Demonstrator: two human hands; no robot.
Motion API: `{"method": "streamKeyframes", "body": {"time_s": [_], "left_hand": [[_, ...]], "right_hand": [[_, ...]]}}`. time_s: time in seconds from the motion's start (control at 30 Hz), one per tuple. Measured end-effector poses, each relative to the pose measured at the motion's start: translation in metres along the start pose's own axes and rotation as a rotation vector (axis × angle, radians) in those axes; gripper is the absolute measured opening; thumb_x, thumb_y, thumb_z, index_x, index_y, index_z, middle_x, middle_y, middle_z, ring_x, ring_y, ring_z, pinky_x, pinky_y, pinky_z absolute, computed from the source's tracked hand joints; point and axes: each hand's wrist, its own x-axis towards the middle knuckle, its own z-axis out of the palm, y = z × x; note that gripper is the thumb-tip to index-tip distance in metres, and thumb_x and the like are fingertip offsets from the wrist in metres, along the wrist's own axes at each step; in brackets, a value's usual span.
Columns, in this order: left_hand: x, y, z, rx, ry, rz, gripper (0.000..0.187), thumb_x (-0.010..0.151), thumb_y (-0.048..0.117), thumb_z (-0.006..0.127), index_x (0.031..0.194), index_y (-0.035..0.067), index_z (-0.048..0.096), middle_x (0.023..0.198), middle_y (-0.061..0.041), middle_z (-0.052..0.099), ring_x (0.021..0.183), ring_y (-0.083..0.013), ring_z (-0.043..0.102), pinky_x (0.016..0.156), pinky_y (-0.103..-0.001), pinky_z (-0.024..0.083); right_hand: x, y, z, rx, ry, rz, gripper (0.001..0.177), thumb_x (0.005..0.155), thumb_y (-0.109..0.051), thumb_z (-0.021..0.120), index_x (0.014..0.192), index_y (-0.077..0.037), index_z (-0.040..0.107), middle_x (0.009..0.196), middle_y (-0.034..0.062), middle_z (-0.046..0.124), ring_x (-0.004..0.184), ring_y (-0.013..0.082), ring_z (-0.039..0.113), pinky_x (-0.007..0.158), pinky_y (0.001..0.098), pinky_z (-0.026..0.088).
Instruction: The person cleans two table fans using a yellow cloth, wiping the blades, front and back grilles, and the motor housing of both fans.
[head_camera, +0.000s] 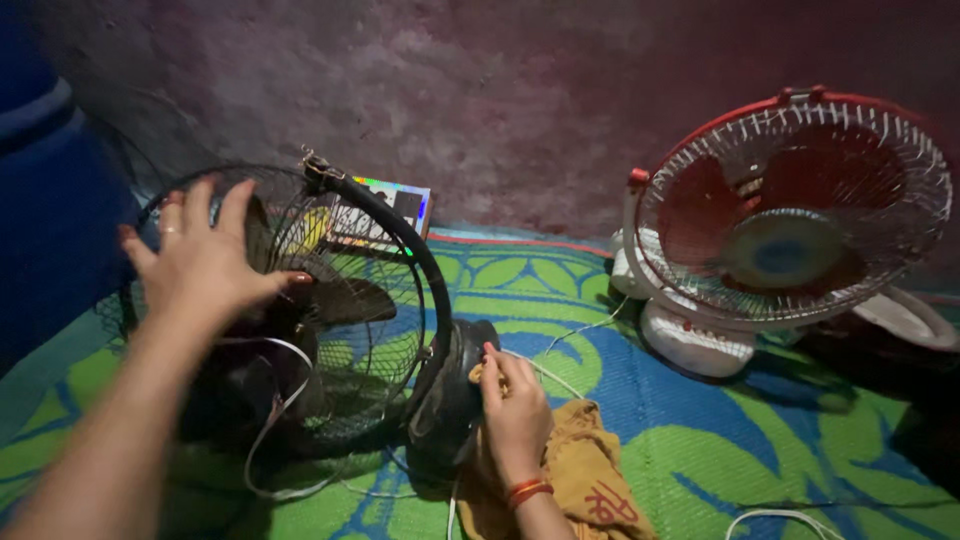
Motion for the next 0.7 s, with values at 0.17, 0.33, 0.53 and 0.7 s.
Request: {"method": "streamKeyframes", "body": {"time_s": [0.17,0.33,0.53,0.7], "left_hand": [[0.005,-0.014,-0.009,-0.33,-0.106,-0.092,0.076,0.074,0.068,0.077,0.134,0.023,0.064,0.154,-0.019,0.04,0.122,-0.0472,0.053,0.103,-0.059,0.045],[-0.015,0.018,-0.042,-0.17,0.02,-0.156,0.059,0.078,0.06,0.08,0.126,0.026,0.07,0.133,-0.019,0.046,0.113,-0.0433,0.058,0.091,-0.061,0.043],[-0.048,0.053,-0.074,0.122,-0.006,-0.192,0.066,0.084,0.066,0.069,0.135,0.024,0.064,0.136,-0.026,0.043,0.109,-0.051,0.056,0.085,-0.066,0.039],[-0.068,0.048,-0.08,0.169,-0.037,-0.221,0.075,0.086,0.066,0.064,0.146,0.021,0.056,0.149,-0.03,0.036,0.111,-0.0546,0.054,0.081,-0.067,0.04]], "right_hand": [[-0.002,0.01,0.005,0.046,0.008,-0.044,0.026,0.096,-0.029,0.061,0.109,-0.014,0.078,0.104,0.0068,0.076,0.088,0.027,0.073,0.072,0.036,0.055],[0.028,0.046,0.018,0.111,-0.083,0.048,0.029,0.096,-0.034,0.065,0.106,-0.009,0.077,0.098,0.0096,0.076,0.083,0.0252,0.074,0.073,0.0348,0.056],[0.085,0.07,0.017,0.082,-0.33,-0.056,0.03,0.095,-0.036,0.064,0.111,-0.015,0.079,0.101,0.0083,0.077,0.088,0.0254,0.075,0.075,0.0366,0.056],[0.068,0.014,0.0,-0.319,-0.118,-0.097,0.035,0.086,-0.039,0.071,0.113,-0.017,0.073,0.11,0.0126,0.065,0.09,0.0371,0.067,0.07,0.0481,0.053]]}}
